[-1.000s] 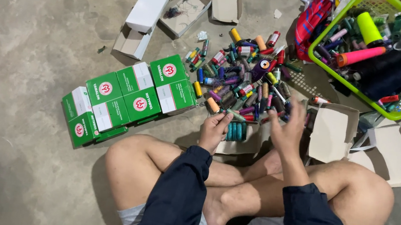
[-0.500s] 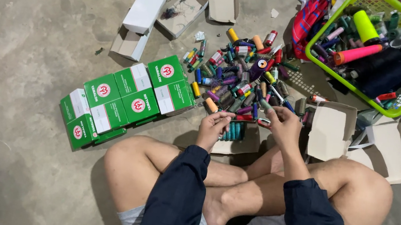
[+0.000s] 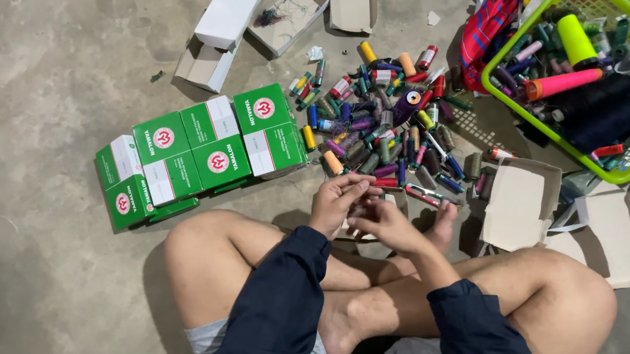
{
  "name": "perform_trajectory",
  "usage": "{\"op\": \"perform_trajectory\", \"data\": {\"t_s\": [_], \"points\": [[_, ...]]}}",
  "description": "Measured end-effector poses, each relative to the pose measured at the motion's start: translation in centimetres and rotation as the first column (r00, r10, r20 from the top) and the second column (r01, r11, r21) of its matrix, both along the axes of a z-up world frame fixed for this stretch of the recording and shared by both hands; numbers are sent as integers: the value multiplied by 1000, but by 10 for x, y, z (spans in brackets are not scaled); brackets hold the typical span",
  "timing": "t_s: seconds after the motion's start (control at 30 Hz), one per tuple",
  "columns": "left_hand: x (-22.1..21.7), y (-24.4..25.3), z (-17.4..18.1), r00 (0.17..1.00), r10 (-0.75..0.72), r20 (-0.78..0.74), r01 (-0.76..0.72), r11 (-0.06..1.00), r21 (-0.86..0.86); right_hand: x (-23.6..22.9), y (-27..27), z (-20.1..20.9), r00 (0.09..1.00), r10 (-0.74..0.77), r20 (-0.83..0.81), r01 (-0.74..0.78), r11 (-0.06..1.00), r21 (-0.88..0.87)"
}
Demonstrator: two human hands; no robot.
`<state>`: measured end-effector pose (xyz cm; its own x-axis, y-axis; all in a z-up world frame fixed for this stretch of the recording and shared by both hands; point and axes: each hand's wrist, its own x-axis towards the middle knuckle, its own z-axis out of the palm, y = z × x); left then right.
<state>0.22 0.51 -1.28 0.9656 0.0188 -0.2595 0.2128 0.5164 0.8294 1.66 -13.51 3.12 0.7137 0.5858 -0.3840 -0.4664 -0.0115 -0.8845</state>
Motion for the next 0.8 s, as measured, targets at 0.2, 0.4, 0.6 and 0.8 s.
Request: {"op": "perform_trajectory", "data": {"t_s": [0.2, 0.4, 0.6, 0.8], "points": [[4, 10, -3, 987, 163, 15, -164, 985, 62, 7, -13, -3, 986, -166, 4, 164, 973, -159], [5, 25, -12, 972, 233, -32, -202, 898, 391, 20, -34, -4, 878, -424, 223, 426, 904, 39], [-23, -25, 14, 969, -201, -146, 223, 962, 157, 25, -34, -18, 786, -557, 269, 548, 828, 116], [0, 6, -12, 998, -47, 31, 38, 972, 233, 20, -30, -22, 676, -154, 721, 562, 740, -369]]}}
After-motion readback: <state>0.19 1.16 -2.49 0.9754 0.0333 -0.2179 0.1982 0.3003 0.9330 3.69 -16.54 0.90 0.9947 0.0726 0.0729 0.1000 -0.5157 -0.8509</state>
